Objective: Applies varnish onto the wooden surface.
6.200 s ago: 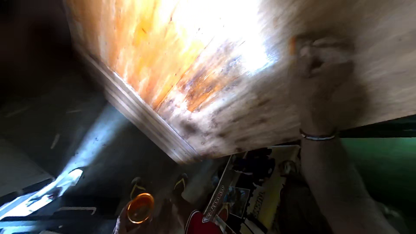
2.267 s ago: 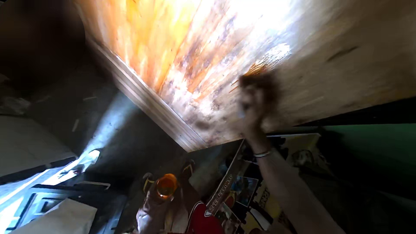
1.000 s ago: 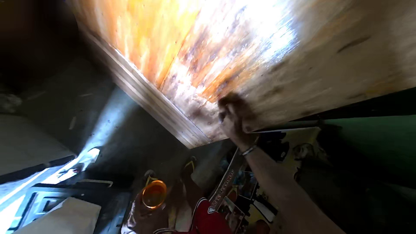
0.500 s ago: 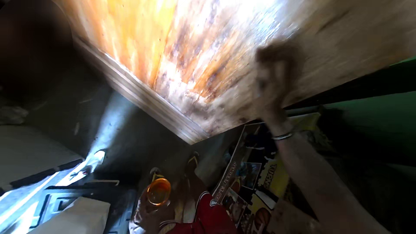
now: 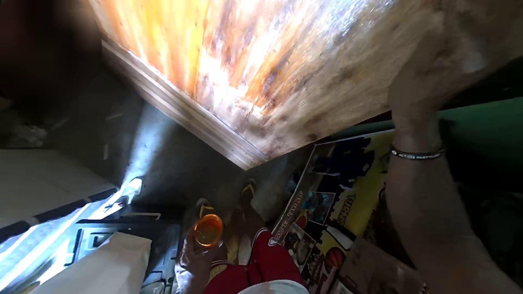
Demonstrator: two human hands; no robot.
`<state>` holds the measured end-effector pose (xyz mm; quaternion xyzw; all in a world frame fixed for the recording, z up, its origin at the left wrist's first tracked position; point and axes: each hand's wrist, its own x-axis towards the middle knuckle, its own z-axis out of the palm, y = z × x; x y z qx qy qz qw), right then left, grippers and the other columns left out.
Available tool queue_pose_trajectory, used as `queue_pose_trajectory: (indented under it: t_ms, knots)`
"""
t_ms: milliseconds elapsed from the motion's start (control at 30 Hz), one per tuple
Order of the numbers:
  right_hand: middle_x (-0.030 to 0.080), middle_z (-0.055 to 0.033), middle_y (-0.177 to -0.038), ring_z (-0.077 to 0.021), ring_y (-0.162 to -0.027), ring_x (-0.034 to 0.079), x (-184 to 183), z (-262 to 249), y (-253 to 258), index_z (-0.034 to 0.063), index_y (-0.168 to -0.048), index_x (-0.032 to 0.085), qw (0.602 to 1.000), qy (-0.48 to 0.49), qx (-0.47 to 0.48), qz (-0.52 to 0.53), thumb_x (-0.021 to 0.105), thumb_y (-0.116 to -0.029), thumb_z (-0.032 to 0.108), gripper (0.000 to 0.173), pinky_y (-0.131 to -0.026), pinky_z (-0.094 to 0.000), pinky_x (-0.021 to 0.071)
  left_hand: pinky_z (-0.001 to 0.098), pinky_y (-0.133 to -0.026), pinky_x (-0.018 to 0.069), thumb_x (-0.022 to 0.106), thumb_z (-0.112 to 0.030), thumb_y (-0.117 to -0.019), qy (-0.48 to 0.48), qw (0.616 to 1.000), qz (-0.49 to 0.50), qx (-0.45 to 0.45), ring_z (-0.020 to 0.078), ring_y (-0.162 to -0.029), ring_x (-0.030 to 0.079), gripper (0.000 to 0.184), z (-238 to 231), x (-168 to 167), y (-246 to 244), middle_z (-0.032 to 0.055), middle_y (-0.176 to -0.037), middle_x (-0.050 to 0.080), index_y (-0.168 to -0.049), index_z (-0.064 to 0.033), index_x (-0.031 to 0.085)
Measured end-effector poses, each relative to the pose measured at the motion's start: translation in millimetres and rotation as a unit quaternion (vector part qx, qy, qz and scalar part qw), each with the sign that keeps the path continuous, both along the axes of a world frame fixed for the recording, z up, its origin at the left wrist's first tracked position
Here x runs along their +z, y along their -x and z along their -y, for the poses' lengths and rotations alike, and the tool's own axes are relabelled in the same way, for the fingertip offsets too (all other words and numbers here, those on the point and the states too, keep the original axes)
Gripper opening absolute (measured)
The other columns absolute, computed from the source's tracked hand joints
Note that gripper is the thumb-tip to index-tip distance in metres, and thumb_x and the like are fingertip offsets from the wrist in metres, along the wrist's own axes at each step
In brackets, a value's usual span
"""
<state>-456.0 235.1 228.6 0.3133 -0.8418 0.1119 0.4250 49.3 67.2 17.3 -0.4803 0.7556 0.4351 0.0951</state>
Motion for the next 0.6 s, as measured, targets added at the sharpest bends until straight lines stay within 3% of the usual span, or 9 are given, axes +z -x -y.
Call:
queue_pose_trajectory:
  t_ms: [67,133,233,333,400,467,533,600]
  knots:
    - [0.068,-0.0263,-0.119,-0.0373,-0.115,0.064,-28,8,-19,-0.0021,-0.121,0.071,0.998,-0.017,-0.006,0.061,0.055,-0.1035,0.017,0.03,-0.104,-0.0498,0.0484,0.0643,-0.092,0.0524,0.091,-0.036,-0.0689,0.01,1.0,-0.014,-0.005,0.0383,-0.11,0.069,0.09,-2,1,3,0.02,-0.123,0.07,-0.146,-0.0087,0.054]
    - [0.058,-0.0288,-0.134,-0.0393,-0.123,0.058,-79,17,-66,-0.0026,-0.135,0.06,0.974,-0.072,0.015,0.216,0.054,-0.1035,0.014,0.036,-0.106,-0.052,0.0472,0.0654,-0.092,0.0519,0.092,-0.035,-0.0688,0.016,1.0,-0.01,-0.009,0.04,-0.109,0.069,0.089,-3,3,5,0.0209,-0.122,0.071,-0.145,-0.0075,0.055]
    - [0.063,-0.0235,-0.123,-0.0374,-0.106,0.066,-197,26,-105,0.004,-0.12,0.069,0.926,-0.122,0.089,0.345,0.064,-0.0974,0.006,0.024,-0.086,-0.0525,0.0574,0.0644,-0.092,0.0522,0.091,-0.037,-0.0681,0.022,1.0,-0.008,-0.009,0.0378,-0.109,0.07,0.089,0,7,15,0.0192,-0.122,0.071,-0.145,-0.0082,0.056]
    - [0.068,-0.0174,-0.112,-0.0327,-0.099,0.07,-275,45,-119,0.0075,-0.105,0.075,0.91,-0.153,0.089,0.375,0.061,-0.0959,0.005,0.017,-0.079,-0.0469,0.0597,0.0636,-0.086,0.0551,0.089,-0.038,-0.0685,0.066,0.997,-0.026,-0.021,0.0375,-0.103,0.072,0.085,9,17,30,0.0178,-0.118,0.073,-0.142,-0.0095,0.059]
    - [0.069,-0.0179,-0.119,-0.033,-0.105,0.07,-280,51,-122,0.0031,-0.11,0.073,0.898,-0.126,0.085,0.413,0.057,-0.0987,0.006,0.019,-0.086,-0.048,0.0599,0.0614,-0.087,0.0555,0.089,-0.038,-0.0711,0.051,0.998,-0.021,-0.026,0.0354,-0.105,0.072,0.084,17,31,47,0.0155,-0.12,0.073,-0.144,-0.0118,0.057]
    - [0.071,-0.0172,-0.121,-0.029,-0.11,0.07,-258,49,-134,0.0008,-0.117,0.071,0.879,-0.048,0.103,0.464,0.057,-0.1021,0.013,0.024,-0.095,-0.0466,0.0579,0.0594,-0.091,0.0554,0.09,-0.038,-0.0711,0.03,0.999,-0.023,-0.017,0.0333,-0.107,0.071,0.084,20,38,50,0.0144,-0.122,0.072,-0.144,-0.0146,0.057]
    - [0.07,-0.0148,-0.118,-0.0219,-0.109,0.069,-203,49,-165,0.0005,-0.115,0.07,0.859,0.015,0.132,0.495,0.061,-0.1014,0.014,0.021,-0.096,-0.0395,0.0574,0.058,-0.092,0.0567,0.093,-0.038,-0.0691,0.023,0.998,-0.066,-0.006,0.0298,-0.109,0.071,0.086,24,30,46,0.0105,-0.126,0.071,-0.145,-0.0212,0.056]
    - [0.069,-0.0102,-0.115,-0.0144,-0.101,0.069,-141,46,-201,0.0023,-0.117,0.068,0.845,0.052,0.16,0.507,0.066,-0.1006,0.017,0.022,-0.088,-0.0336,0.0601,0.0585,-0.088,0.0581,0.092,-0.035,-0.0704,0.019,0.996,-0.09,-0.005,0.0286,-0.105,0.072,0.083,26,29,46,0.0086,-0.124,0.071,-0.145,-0.0266,0.056]
